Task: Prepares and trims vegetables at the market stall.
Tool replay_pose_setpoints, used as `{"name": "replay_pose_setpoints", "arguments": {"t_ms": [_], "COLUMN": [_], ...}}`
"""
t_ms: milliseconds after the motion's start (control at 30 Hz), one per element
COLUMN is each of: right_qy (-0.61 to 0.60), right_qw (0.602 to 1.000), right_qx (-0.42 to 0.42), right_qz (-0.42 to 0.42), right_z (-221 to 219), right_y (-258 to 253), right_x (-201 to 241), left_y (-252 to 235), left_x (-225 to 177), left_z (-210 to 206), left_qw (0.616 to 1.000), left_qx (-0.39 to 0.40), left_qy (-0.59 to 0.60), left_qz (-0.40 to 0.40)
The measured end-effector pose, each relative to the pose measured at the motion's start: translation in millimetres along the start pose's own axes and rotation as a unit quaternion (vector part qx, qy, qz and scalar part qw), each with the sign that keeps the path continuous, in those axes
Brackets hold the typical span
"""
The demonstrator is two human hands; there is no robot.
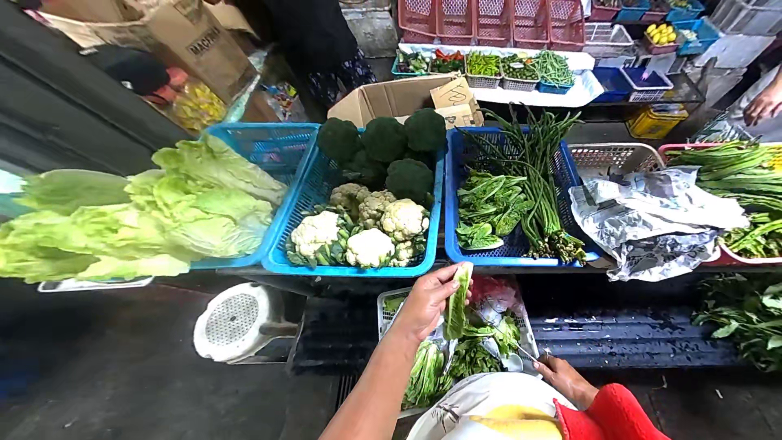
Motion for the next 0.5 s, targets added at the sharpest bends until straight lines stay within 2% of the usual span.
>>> {"name": "replay_pose_setpoints", "arguments": {"t_ms": [67,100,200,267,367,433,500], "right_qy": [0.003,0.006,0.014,0.025,0.029,0.025,0.018], "right_qw": [1.000,1.000,1.000,0.999,0.999,0.999,0.999], "right_qx": [0.007,0.008,0.014,0.020,0.025,0.022,0.029], "right_qz": [0.004,0.007,0.018,0.025,0.032,0.037,0.035], "right_z": [1.3,1.9,2.6,2.9,0.5,-2.0,-3.4], "right_y": [-2.9,-5.0,-11.2,-15.6,-21.9,-24.2,-22.2], "right_x": [0.9,1.8,5.7,8.2,8.4,5.7,5.1], "left_y": [-15.3,-24.0,-58.6,-92.1,-143.6,-170.3,-193.4], "left_x": [-22.2,-35.0,-72.4,-85.6,-74.0,-52.3,-22.9], "left_z": [-8.7,-14.5,-40.8,-61.0,-84.0,-93.9,-91.5], "left_qw": [0.991,0.973,0.866,0.798,0.704,0.661,0.635], "left_qx": [-0.030,-0.038,-0.053,-0.040,0.009,0.052,0.087], "left_qy": [-0.121,-0.203,-0.459,-0.575,-0.699,-0.743,-0.762], "left_qz": [-0.056,-0.098,-0.192,-0.177,-0.127,-0.092,-0.091]}}
Point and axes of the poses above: each hand's wrist, its own y-axis away from the middle knuckle, its own z-axis out of the back of the hand, x = y × z, the point moved 3 cm from there along -y, towards the middle knuckle, and after that the axes turned 2 degrees about -x, right-handed, at the moved point
